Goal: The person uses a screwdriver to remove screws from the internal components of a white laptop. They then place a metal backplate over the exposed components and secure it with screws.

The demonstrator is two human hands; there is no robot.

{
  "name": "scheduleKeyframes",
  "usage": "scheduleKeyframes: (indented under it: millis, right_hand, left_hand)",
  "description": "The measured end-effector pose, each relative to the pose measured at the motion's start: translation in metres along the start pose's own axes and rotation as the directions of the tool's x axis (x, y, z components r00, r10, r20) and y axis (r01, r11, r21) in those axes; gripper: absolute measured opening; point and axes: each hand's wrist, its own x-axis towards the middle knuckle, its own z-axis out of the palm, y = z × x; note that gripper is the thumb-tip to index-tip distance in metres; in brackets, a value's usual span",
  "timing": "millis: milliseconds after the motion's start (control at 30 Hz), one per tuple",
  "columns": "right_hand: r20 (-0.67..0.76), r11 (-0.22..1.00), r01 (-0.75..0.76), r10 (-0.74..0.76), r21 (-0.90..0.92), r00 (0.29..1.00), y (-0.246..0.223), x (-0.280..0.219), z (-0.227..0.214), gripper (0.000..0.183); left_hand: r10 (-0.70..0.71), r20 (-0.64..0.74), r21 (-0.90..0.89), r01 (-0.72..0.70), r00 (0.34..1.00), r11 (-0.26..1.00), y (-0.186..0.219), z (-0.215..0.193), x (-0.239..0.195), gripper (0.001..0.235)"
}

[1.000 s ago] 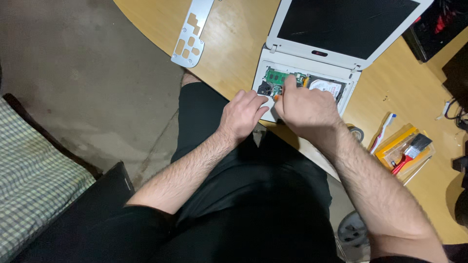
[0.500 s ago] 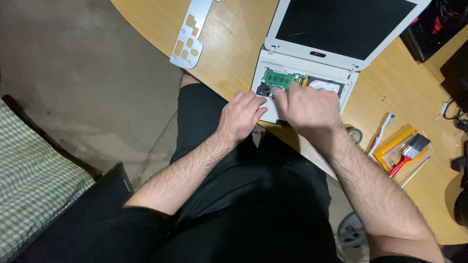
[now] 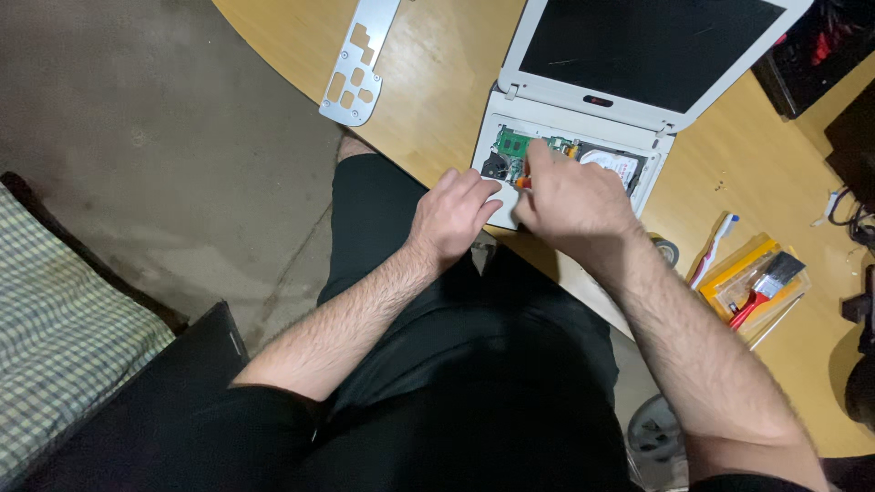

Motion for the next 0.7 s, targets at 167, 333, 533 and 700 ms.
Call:
scheduleKeyframes:
  millis: [167, 333, 533, 700]
  right_hand:
    - [-0.127, 0.990, 0.032, -0.049, -0.134, 0.991, 0.000, -0.008, 0.020, 0.033]
    - [-0.121, 0.989, -0.003, -0.015, -0.149, 0.993, -0.006, -0.008, 0.007, 0.041]
    - [0.026, 0.991, -0.097, 0.099, -0.092, 0.995, -0.015, -0.008, -0.011, 0.046]
    - [-0.051, 0.948, -0.215, 0.233, 0.233, 0.971, 0.012, -0.010, 0.009, 0.060]
  left_hand:
    - [0.014, -0.021, -0.007, -0.014, 1.000, 1.000, -0.002, 0.001, -0.002, 0.021]
    - [0.029, -0.005, -0.004, -0.029, 1.000, 1.000, -0.004, 0.002, -0.001, 0.023]
    - [0.074, -0.023, -0.021, -0.074, 0.997, 0.997, -0.006, 0.001, -0.001, 0.025]
    - [-0.030, 0.011, 0.004, 0.030, 0.999, 1.000, 0.003, -0.002, -0.003, 0.020]
